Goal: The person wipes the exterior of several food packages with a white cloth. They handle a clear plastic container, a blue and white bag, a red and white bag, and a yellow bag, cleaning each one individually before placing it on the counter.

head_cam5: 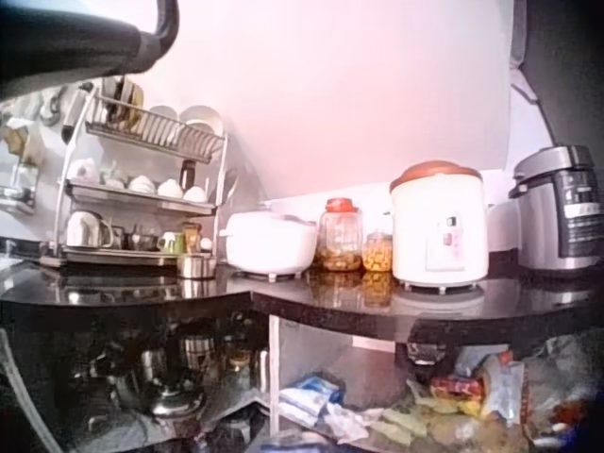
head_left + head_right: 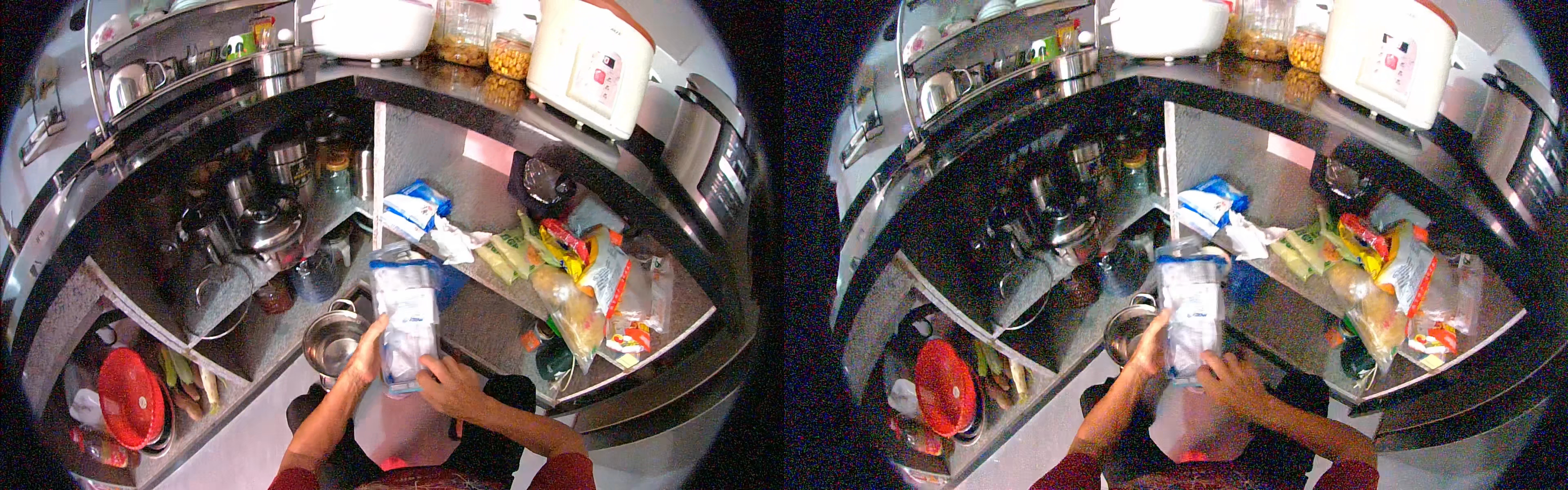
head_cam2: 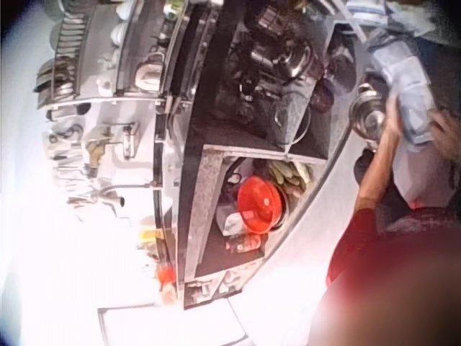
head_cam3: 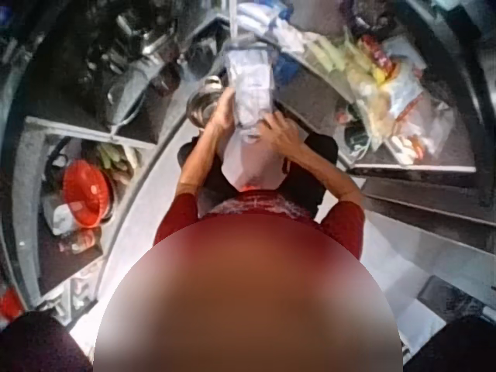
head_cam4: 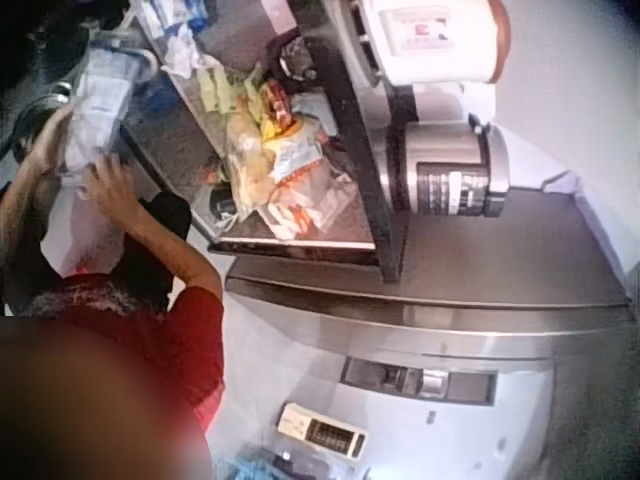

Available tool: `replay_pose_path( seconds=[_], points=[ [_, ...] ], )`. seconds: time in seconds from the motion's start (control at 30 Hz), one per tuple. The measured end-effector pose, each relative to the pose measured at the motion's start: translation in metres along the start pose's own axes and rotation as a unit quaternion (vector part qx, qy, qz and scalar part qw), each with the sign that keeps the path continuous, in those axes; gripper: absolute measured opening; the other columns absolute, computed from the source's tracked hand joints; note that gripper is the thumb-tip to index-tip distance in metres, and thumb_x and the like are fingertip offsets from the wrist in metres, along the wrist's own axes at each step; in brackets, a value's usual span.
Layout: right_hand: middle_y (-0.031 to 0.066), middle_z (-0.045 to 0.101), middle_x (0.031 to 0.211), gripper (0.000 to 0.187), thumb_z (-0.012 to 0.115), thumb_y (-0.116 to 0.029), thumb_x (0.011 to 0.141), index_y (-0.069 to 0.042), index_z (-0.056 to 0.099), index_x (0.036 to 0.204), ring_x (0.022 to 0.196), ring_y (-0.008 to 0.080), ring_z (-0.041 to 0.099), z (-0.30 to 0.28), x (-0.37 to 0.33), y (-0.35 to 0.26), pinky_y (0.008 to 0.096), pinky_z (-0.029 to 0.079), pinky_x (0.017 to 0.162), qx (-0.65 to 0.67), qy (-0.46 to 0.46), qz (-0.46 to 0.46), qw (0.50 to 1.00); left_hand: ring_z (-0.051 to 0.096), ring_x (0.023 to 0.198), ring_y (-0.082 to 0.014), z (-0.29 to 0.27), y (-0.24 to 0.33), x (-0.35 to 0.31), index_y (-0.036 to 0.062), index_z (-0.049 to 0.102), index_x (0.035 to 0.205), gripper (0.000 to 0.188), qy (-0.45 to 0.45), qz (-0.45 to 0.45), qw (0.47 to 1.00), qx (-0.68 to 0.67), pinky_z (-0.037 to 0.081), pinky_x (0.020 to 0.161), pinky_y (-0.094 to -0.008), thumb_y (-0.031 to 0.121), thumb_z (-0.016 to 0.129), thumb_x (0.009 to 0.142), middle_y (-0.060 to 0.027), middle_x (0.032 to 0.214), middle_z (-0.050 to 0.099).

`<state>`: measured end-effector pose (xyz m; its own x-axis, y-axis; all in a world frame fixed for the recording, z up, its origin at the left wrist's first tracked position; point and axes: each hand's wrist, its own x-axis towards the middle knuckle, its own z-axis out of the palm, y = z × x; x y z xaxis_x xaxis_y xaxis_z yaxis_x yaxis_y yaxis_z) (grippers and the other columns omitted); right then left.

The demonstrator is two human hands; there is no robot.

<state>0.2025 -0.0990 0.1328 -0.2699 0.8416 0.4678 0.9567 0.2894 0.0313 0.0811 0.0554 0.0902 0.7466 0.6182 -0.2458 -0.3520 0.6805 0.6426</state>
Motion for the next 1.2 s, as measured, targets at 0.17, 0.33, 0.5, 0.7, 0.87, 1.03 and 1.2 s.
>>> replay_pose_path(
  seconds=[0.17,0.33,0.5,0.7,0.87,1.03,1.2],
  points=[
    [0.0080,0.053,0.109,0.022,0.065,-0.019,0.067,-0.009,0.056,0.084,0.078,0.0237,0.054,-0.039,0.022,0.027,0.0342,0.051,0.056,-0.005,0.039,0.057,0.998,0.048,0.109,-0.0264,0.010,0.005,0.002,0.0124,0.030,0.135,0.075,-0.067,0.032,0.997,-0.005,0.040,0.087,-0.0428,0.061,0.047,0.081,-0.0116,0.125,0.048],
    [0.0105,0.057,0.104,0.028,0.068,-0.016,0.066,-0.004,0.055,0.088,0.088,0.0311,0.057,-0.059,0.071,0.089,0.0392,0.048,0.073,0.008,0.080,0.132,0.988,0.052,0.100,-0.0242,-0.015,0.005,0.013,0.0104,0.043,0.123,0.061,0.031,-0.032,0.998,0.038,0.043,0.078,-0.0400,0.052,0.055,0.080,-0.0106,0.116,0.054],
    [0.0147,0.060,0.095,0.036,0.066,-0.021,0.067,-0.007,0.057,0.098,0.088,0.0338,0.058,-0.048,0.117,0.202,0.0439,0.048,0.071,-0.012,0.032,0.218,0.975,0.054,0.095,-0.0231,-0.022,-0.004,0.018,0.0114,0.052,0.110,0.048,0.085,-0.054,0.994,0.043,0.045,0.076,-0.0402,0.042,0.064,0.075,-0.0074,0.108,0.058],
    [0.0141,0.064,0.088,0.040,0.067,-0.030,0.065,-0.011,0.059,0.099,0.081,0.0345,0.061,0.002,0.175,0.290,0.0455,0.048,0.070,-0.050,0.003,0.325,0.944,0.056,0.090,-0.0224,-0.046,0.000,0.015,0.0079,0.049,0.112,0.040,0.118,-0.064,0.991,-0.021,0.045,0.073,-0.0381,0.029,0.061,0.080,-0.0092,0.105,0.058],
    [0.0121,0.065,0.085,0.033,0.069,-0.032,0.065,-0.012,0.058,0.089,0.079,0.0338,0.062,0.039,0.206,0.348,0.0426,0.048,0.066,-0.064,0.021,0.364,0.929,0.057,0.086,-0.0220,-0.040,0.012,0.008,0.0080,0.051,0.109,0.036,0.154,-0.082,0.984,-0.043,0.045,0.071,-0.0385,0.026,0.061,0.080,-0.0090,0.100,0.061],
    [0.0125,0.065,0.088,0.033,0.071,-0.032,0.067,-0.013,0.059,0.090,0.082,0.0323,0.063,0.083,0.223,0.376,0.0423,0.049,0.069,-0.091,-0.004,0.378,0.921,0.058,0.085,-0.0258,-0.050,0.007,0.013,0.0081,0.055,0.105,0.033,0.149,-0.089,0.981,-0.087,0.047,0.070,-0.0389,0.025,0.061,0.078,-0.0098,0.098,0.060],
    [0.0111,0.065,0.092,0.034,0.073,-0.032,0.066,-0.011,0.061,0.091,0.087,0.0306,0.062,0.102,0.243,0.382,0.0428,0.049,0.073,-0.067,-0.023,0.388,0.919,0.058,0.079,-0.0177,-0.051,0.000,0.014,0.0114,0.057,0.110,0.033,0.150,-0.098,0.982,-0.062,0.046,0.072,-0.0327,0.028,0.058,0.082,-0.0052,0.096,0.062]
  ],
)
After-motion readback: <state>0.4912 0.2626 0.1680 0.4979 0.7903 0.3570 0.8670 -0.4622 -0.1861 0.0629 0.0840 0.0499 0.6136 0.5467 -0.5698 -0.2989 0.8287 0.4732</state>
